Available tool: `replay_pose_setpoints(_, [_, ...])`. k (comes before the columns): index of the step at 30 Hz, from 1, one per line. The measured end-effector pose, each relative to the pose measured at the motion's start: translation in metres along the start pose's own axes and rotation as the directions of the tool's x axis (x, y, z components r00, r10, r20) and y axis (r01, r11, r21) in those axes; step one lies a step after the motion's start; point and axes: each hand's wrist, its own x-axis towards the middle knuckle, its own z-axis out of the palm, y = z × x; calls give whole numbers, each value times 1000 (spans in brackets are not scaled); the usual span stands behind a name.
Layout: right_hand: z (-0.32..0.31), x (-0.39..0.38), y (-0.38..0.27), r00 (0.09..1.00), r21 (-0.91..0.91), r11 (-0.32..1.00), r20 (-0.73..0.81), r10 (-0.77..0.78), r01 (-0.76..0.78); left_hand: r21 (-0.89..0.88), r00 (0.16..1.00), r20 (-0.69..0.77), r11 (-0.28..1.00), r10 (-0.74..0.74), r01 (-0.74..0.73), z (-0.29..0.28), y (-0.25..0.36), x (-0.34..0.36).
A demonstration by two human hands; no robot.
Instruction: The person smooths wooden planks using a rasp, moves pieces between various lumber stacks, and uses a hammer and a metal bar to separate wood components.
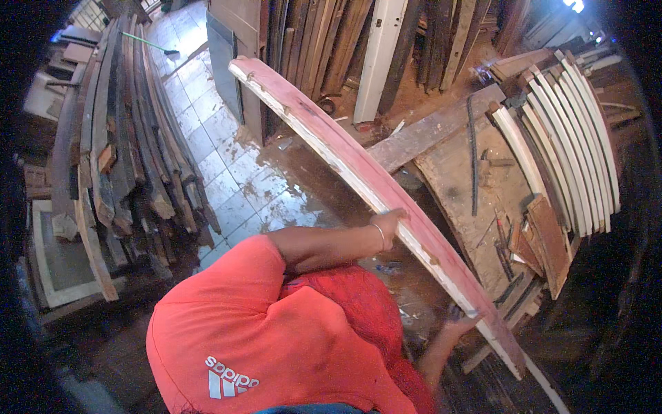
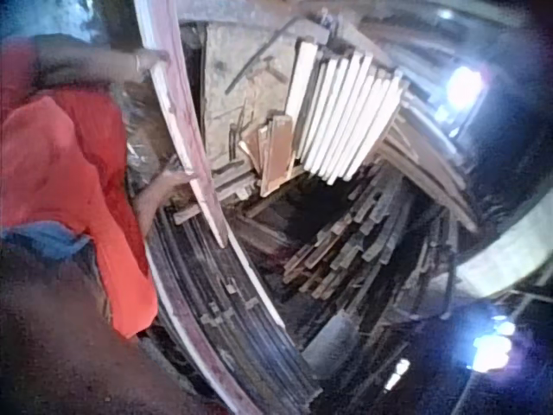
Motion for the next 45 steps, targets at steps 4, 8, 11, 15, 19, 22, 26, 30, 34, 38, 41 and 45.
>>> replay_pose_setpoints(4, [40, 1, 1, 999, -142, 989, 20, -45, 47, 105, 972, -233, 994, -11, 36, 44, -7, -35])
replay_pose_setpoints(8, [50, 83, -5, 986, -332, 938, -95, -138, 99, 237, 969, -151, 959, 193, -154, 51, -41, 18])
replay_pose_setpoints(11, [57, 119, -20, 986, -412, 902, -53, -160, 125, 101, 958, 27, 952, 287, -288, 59, -61, 26])
replay_pose_setpoints(15, [90, 121, -24, 1000, -280, 960, 10, -2, 5, 275, 943, 315, 961, -109, 19, 41, -17, 0])
replay_pose_setpoints(19, [99, 111, -18, 1000, -247, 969, 6, -30, 30, 483, 905, 414, 867, -99, -126, 10, 23, -27])
replay_pose_setpoints(22, [100, 100, -15, 983, -337, 935, -103, -153, 110, 502, 644, 691, 423, 327, -754, -25, 55, -29])
replay_pose_setpoints(26, [101, 87, -13, 994, -180, 978, -3, -108, 106, 624, 659, 617, 243, 430, -743, -64, 125, -48])
replay_pose_setpoints(30, [76, 105, -4, 945, -301, 945, -253, -206, 125, 709, 711, 522, 223, 472, -669, -104, 172, -45])
replay_pose_setpoints(34, [77, 78, 0, 932, -232, 952, -256, -257, 199, 665, 351, 704, -401, 618, -630, -112, 205, -43])
replay_pose_setpoints(38, [85, 55, -1, 955, -197, 968, -223, -197, 154, 523, 119, 829, -682, 547, -511, -92, 233, -27])
replay_pose_setpoints(41, [58, 77, -9, 884, -406, 900, -349, -311, 156, 524, 182, 842, -687, 508, -504, -68, 243, -22])
replay_pose_setpoints(45, [88, 95, -24, 387, -854, 465, -357, -850, 232, 527, 273, 848, -782, 455, -333, -52, 229, -20])
